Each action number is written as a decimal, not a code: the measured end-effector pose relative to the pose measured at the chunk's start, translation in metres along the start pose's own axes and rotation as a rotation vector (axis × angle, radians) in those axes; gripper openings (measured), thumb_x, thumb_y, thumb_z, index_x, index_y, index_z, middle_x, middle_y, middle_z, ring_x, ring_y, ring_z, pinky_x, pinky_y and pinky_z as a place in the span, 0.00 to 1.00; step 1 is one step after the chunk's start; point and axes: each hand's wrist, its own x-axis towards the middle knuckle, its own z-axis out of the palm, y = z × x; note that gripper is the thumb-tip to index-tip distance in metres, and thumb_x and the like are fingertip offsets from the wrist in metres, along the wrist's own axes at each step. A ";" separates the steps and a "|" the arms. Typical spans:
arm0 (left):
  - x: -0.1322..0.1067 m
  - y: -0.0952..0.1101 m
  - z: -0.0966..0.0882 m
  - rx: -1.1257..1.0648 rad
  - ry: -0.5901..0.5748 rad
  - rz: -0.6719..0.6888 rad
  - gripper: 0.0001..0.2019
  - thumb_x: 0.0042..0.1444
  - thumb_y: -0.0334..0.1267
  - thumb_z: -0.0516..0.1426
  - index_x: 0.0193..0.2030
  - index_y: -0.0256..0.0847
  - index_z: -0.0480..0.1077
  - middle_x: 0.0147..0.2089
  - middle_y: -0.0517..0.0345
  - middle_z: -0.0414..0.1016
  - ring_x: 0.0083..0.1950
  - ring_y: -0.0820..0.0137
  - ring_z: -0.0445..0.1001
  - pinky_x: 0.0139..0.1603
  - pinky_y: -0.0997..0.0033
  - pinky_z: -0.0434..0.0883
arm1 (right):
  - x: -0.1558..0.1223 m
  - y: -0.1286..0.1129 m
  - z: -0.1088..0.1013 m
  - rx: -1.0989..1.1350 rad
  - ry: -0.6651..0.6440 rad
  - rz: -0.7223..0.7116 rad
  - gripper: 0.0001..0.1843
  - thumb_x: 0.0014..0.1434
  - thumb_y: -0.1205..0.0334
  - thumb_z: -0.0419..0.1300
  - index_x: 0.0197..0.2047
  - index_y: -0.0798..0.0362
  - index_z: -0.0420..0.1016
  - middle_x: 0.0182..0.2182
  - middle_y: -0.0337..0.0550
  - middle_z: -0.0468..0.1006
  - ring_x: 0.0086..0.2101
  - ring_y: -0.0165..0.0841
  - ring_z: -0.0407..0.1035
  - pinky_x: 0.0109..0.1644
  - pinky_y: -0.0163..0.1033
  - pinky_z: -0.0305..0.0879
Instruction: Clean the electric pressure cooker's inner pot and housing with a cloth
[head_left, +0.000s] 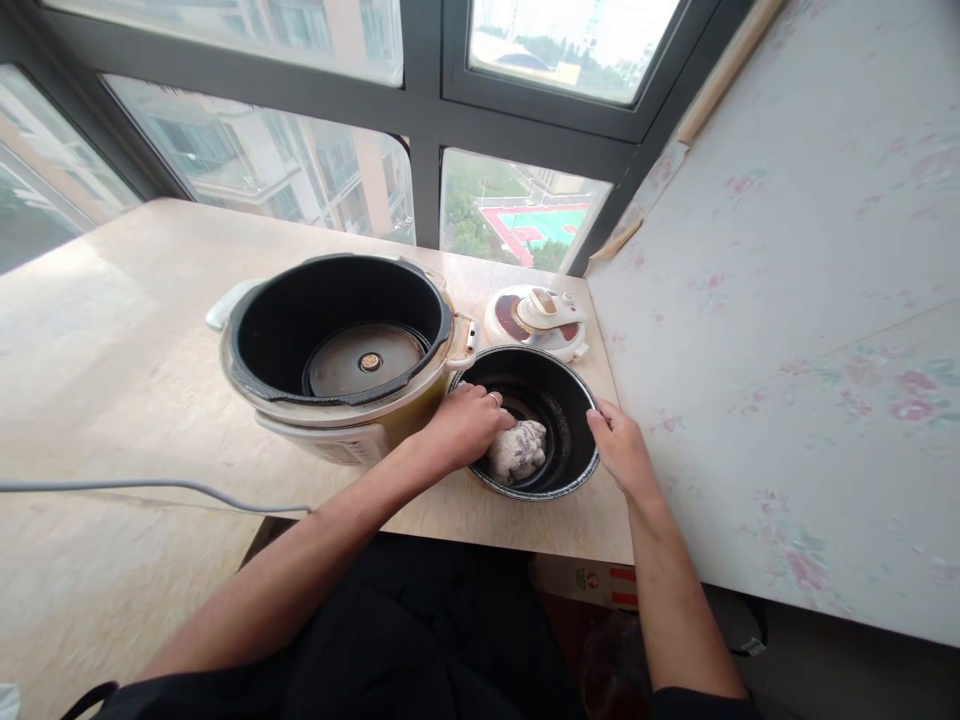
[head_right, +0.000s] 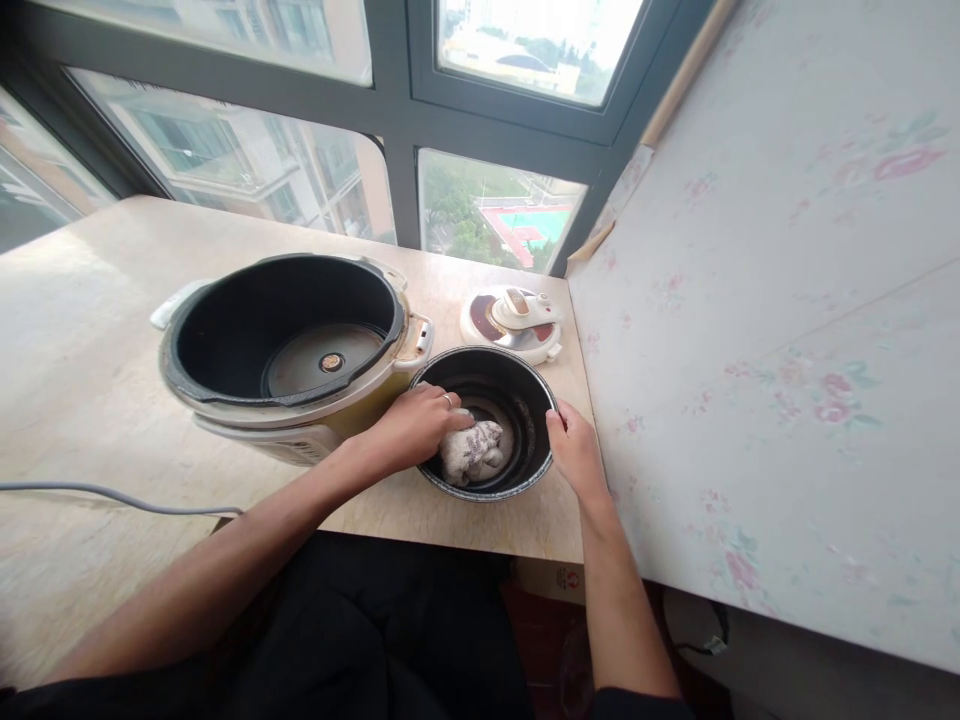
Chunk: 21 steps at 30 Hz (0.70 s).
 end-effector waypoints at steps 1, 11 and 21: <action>0.000 0.001 0.000 -0.001 -0.002 0.000 0.17 0.63 0.26 0.50 0.48 0.45 0.78 0.45 0.50 0.75 0.48 0.57 0.73 0.45 0.57 0.64 | 0.003 0.001 -0.003 -0.003 -0.025 -0.009 0.21 0.62 0.47 0.50 0.37 0.54 0.75 0.33 0.44 0.76 0.35 0.38 0.68 0.41 0.41 0.61; 0.033 0.008 -0.001 0.110 0.017 0.053 0.14 0.66 0.29 0.51 0.45 0.38 0.78 0.48 0.46 0.76 0.51 0.54 0.73 0.45 0.57 0.64 | 0.039 0.017 -0.022 0.041 -0.213 -0.116 0.23 0.63 0.49 0.53 0.51 0.55 0.80 0.42 0.46 0.80 0.44 0.42 0.73 0.50 0.44 0.66; 0.075 -0.001 -0.008 0.202 0.119 0.060 0.17 0.66 0.26 0.47 0.57 0.34 0.71 0.52 0.41 0.74 0.54 0.54 0.72 0.43 0.60 0.69 | 0.048 0.023 -0.023 0.128 -0.234 -0.135 0.27 0.62 0.48 0.55 0.56 0.57 0.78 0.51 0.49 0.80 0.51 0.45 0.73 0.57 0.48 0.67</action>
